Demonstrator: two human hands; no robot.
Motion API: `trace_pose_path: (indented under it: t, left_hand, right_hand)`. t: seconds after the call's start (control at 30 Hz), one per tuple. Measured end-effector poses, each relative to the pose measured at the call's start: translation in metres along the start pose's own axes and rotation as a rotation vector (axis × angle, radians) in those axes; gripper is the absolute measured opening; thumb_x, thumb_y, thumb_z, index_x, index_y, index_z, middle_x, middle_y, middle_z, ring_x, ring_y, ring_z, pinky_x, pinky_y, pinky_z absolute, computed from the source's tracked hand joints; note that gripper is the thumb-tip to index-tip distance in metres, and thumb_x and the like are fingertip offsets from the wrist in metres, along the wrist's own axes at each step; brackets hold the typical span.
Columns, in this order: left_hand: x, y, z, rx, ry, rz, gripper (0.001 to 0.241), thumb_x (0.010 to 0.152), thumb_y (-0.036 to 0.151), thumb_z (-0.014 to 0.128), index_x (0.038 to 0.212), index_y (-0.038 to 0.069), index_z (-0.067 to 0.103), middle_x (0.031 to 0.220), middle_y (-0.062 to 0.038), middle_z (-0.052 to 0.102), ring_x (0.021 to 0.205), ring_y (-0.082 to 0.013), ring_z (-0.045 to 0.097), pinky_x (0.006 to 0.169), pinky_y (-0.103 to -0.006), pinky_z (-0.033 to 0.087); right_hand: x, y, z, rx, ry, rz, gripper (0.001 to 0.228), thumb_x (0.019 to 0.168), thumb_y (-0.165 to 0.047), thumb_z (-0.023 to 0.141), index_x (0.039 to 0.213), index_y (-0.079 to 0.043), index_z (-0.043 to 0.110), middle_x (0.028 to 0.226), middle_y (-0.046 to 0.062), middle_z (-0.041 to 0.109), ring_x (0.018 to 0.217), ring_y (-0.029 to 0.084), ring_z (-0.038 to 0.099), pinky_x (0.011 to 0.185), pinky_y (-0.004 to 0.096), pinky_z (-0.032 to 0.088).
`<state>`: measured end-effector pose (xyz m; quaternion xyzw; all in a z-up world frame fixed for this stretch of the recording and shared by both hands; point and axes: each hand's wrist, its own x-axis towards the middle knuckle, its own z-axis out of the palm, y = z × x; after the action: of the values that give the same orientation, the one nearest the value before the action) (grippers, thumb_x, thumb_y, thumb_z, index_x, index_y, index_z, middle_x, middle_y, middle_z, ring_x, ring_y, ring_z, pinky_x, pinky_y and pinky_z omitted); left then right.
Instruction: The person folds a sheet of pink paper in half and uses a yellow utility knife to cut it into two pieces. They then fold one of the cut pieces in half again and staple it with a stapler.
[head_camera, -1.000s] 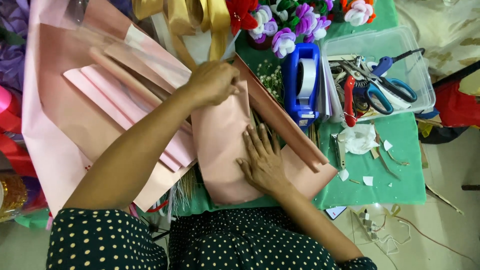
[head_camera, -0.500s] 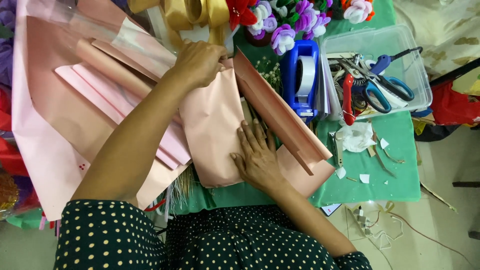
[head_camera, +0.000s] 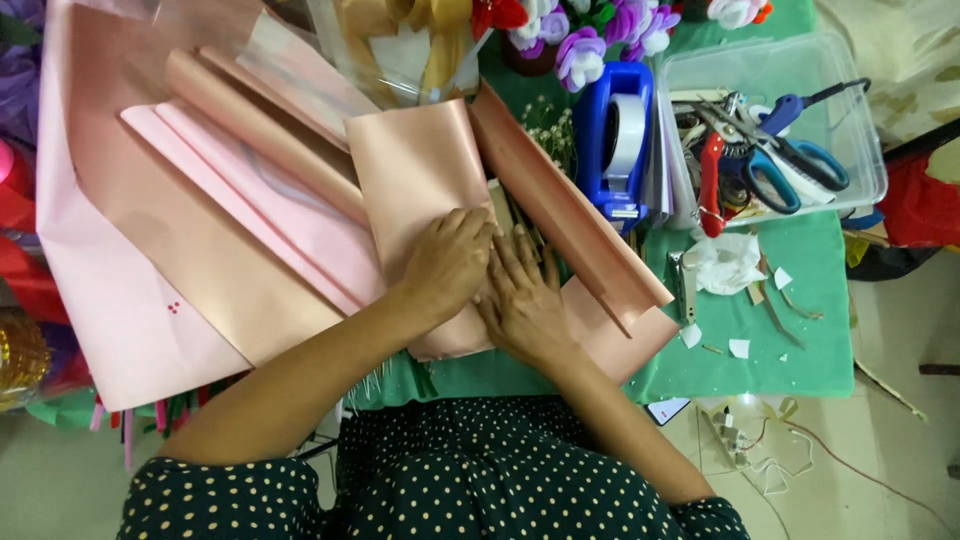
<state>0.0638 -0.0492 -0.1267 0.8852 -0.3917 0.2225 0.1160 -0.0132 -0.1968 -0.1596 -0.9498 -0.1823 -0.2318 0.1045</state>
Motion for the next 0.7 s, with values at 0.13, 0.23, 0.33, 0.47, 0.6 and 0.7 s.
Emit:
trace_pose_path:
  t: [0.13,0.23,0.33,0.47,0.6,0.7]
  left_hand:
    - [-0.009,0.005,-0.014,0.043,-0.028,0.032,0.028,0.096,0.019,0.055,0.117,0.006,0.067,0.116,-0.012,0.062,0.111,-0.0298,0.058,0.086,-0.0399,0.047]
    - [-0.011,0.004,-0.004,0.031,-0.053,0.007,0.033,0.096,0.025,0.059,0.120,0.002,0.066,0.125,-0.015,0.062,0.117,-0.0316,0.057,0.091,-0.0416,0.048]
    - [-0.010,0.001,-0.005,0.036,-0.101,0.003,0.038,0.097,0.029,0.061,0.123,0.003,0.067,0.128,-0.015,0.063,0.122,-0.0316,0.057,0.095,-0.0416,0.049]
    - [-0.011,-0.002,0.014,-0.014,-0.067,-0.014,0.035,0.094,0.028,0.066,0.118,0.003,0.070,0.122,-0.015,0.066,0.119,-0.0325,0.059,0.094,-0.0413,0.050]
    - [-0.013,-0.004,0.025,-0.041,-0.006,-0.045,0.034,0.089,0.029,0.073,0.112,0.003,0.072,0.117,-0.013,0.067,0.115,-0.0313,0.060,0.093,-0.0401,0.050]
    - [-0.012,-0.001,0.024,-0.065,0.027,-0.074,0.034,0.085,0.028,0.078,0.109,0.004,0.074,0.115,-0.012,0.068,0.114,-0.0306,0.060,0.094,-0.0394,0.050]
  right_hand:
    - [0.002,0.012,-0.019,0.113,0.021,0.001,0.048,0.099,-0.037,0.059,0.136,-0.008,0.064,0.156,0.009,0.052,0.148,0.038,0.040,0.115,0.058,0.032]
    - [-0.004,0.022,-0.031,0.348,-0.035,0.053,0.042,0.103,-0.029,0.054,0.139,-0.011,0.065,0.152,0.006,0.056,0.146,0.039,0.042,0.118,0.056,0.029]
    - [-0.014,0.031,-0.041,0.607,-0.003,0.179,0.042,0.106,-0.022,0.049,0.144,-0.008,0.061,0.151,0.013,0.056,0.143,0.043,0.043,0.119,0.056,0.033]
    - [-0.014,0.034,-0.070,0.772,-0.084,0.434,0.038,0.107,-0.032,0.046,0.129,-0.015,0.072,0.113,0.008,0.072,0.115,0.033,0.067,0.099,0.048,0.051]
    - [-0.003,0.040,-0.091,0.844,-0.340,0.578,0.040,0.106,-0.039,0.042,0.130,-0.022,0.069,0.089,0.007,0.079,0.087,0.025,0.078,0.082,0.041,0.059]
    - [0.001,0.037,-0.100,0.868,-0.417,0.553,0.040,0.103,-0.040,0.047,0.129,-0.019,0.069,0.080,0.010,0.080,0.074,0.026,0.080,0.070,0.039,0.062]
